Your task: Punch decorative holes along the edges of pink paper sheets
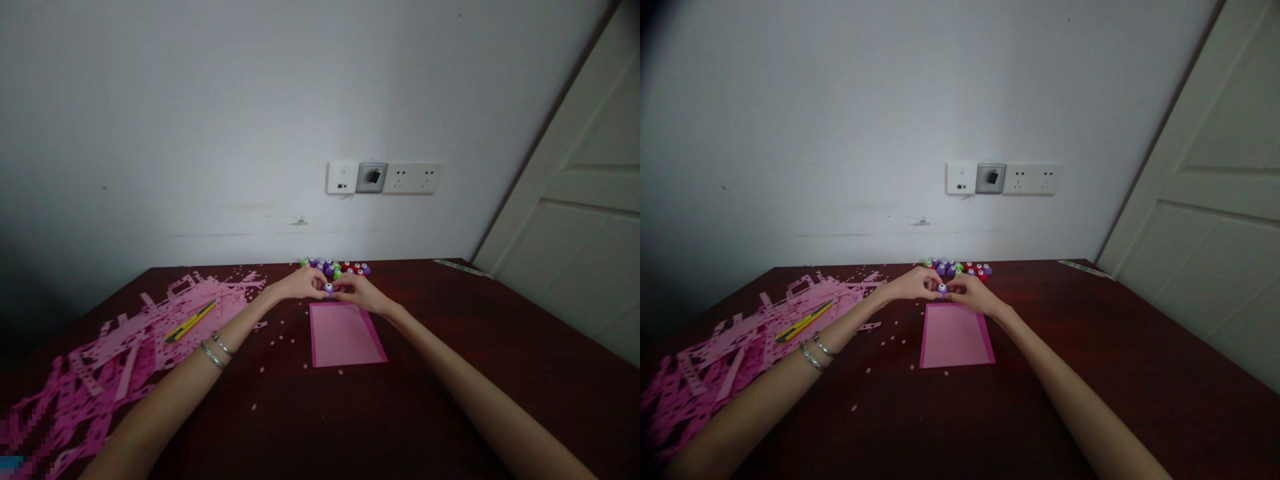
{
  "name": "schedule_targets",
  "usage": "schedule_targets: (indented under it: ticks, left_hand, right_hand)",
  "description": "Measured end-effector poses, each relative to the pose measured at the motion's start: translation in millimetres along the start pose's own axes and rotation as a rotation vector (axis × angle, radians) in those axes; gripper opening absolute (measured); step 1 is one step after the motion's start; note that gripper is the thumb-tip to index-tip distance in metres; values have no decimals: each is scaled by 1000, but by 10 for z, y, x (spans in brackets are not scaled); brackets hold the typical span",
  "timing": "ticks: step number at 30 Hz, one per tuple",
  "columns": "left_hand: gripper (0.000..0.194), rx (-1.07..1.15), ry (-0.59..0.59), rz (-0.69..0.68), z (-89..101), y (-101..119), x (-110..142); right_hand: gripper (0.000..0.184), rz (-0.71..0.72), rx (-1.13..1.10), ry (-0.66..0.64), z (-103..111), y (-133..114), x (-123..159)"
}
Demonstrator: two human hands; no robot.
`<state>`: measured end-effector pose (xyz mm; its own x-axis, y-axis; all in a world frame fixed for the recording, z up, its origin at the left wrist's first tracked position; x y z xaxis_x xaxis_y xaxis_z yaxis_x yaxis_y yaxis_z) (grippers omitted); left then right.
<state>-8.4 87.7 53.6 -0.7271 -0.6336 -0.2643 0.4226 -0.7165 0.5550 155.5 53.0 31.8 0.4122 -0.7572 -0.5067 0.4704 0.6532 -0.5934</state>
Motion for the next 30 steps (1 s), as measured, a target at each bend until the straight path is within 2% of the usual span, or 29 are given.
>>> schedule_targets:
  ticks: [4, 8, 14, 22, 30]
  left_hand:
    - [29, 33, 12, 11, -43, -32, 61]
    - [31, 88, 69, 23, -93, -128, 138]
    - [28, 97, 52, 109, -181, -291, 207]
    - [26, 54, 10, 107, -221, -342, 172]
    - [27, 54, 27, 101, -245, -495, 116]
  right_hand:
    - [17, -29, -8, -52, -32, -20, -7]
    - [17, -86, 12, -20, -66, 22, -1]
    - [21, -154, -56, 1, -148, 179, 52]
    - [23, -109, -73, -33, -229, 300, 53]
    - [22, -101, -59, -30, -269, 390, 24]
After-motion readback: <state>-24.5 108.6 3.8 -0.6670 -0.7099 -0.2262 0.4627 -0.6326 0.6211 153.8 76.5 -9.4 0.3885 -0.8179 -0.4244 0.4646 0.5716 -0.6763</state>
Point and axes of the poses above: each hand's wrist, its own x-axis away from the middle knuckle, its own z-axis out of the back of the hand, y = z × x, the point moved 3 cm from there along -x, towards the middle knuckle, and after that the axes turned 7 degrees about y, right-handed, at the moved point
